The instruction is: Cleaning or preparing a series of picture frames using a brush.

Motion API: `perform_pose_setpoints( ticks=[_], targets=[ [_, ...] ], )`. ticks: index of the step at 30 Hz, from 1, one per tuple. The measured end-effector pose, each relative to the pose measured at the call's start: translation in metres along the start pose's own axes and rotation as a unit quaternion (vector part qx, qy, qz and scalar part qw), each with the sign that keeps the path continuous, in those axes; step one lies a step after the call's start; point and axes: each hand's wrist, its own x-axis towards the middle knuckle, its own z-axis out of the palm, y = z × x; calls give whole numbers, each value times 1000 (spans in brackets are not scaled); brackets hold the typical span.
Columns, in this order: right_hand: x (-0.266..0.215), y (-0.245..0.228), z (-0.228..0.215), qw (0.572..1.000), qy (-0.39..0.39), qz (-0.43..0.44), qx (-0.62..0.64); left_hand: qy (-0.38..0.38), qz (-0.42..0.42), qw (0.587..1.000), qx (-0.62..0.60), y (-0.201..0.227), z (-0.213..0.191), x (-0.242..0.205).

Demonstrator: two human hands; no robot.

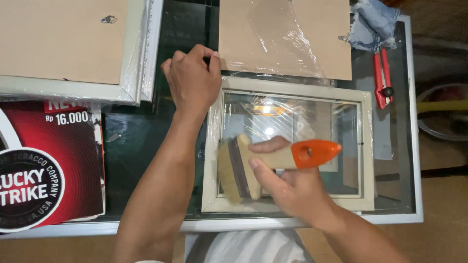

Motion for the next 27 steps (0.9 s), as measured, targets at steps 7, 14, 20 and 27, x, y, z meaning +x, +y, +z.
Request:
perform_pose_setpoints(
  ticks=[7, 14, 20, 27],
  targets=[
    [87, 4, 0, 981, 136, -113, -86, 2, 7, 1000, 8, -2, 1, 0],
    [76, 32, -56, 983, 111, -129, -64, -25, 12, 999, -22, 1, -3, 0],
    [-1, 81, -193, 898, 285, -62, -330, -28, 18, 999, -19, -1, -2, -1],
    [-16, 83, -201, 896, 283, -84, -331, -73, 55, 994, -51, 1, -14, -1]
  ],
)
